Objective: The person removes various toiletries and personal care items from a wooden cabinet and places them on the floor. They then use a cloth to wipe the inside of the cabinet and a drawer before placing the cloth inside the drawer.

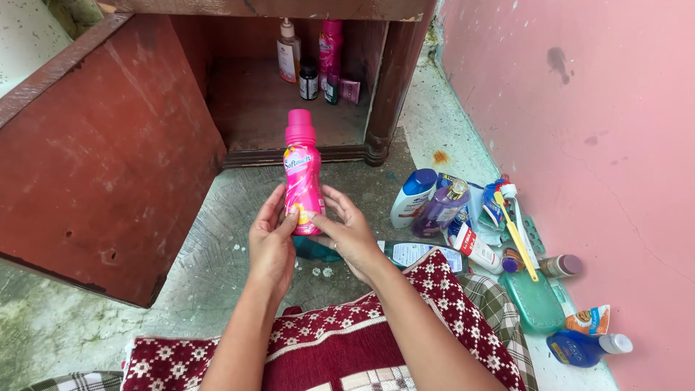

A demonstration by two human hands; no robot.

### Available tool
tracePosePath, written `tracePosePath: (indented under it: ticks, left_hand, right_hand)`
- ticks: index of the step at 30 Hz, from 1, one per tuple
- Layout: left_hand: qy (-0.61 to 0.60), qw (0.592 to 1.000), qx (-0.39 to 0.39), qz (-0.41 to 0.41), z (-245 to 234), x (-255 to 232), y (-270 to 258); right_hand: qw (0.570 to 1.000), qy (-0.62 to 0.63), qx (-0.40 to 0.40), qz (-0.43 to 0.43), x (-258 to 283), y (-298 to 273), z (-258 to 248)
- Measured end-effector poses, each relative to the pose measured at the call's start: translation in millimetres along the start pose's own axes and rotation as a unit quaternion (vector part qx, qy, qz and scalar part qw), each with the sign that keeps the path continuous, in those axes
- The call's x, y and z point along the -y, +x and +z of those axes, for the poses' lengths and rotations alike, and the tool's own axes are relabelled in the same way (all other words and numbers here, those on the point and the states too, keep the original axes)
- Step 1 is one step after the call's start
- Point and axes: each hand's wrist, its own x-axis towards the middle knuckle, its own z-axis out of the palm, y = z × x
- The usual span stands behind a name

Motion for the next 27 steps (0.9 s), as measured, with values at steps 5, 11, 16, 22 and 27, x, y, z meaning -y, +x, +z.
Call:
tracePosePath:
  ticks: [5, 11, 16, 22, 27]
  left_hand:
    - [-0.019, 0.997, -0.017, -0.077, 4, 1, -2]
    - [0.023, 0.999, -0.004, -0.043, 10, 0, 0]
    - [0.038, 0.998, -0.012, -0.040, 10, 1, 0]
    - [0.026, 0.998, 0.000, -0.064, 12, -1, 1]
    - [0.078, 0.992, 0.011, -0.097, 12, -6, 4]
  right_hand:
    - [0.998, 0.062, 0.009, 0.028, -5, 2, -7]
    - [0.998, 0.058, -0.011, -0.011, -4, 1, -10]
    - [0.999, 0.027, -0.024, 0.008, -6, 5, -10]
    - [0.998, 0.043, -0.032, 0.011, -10, 6, -14]
    - [0.997, 0.055, -0.045, 0.011, -12, 9, -16]
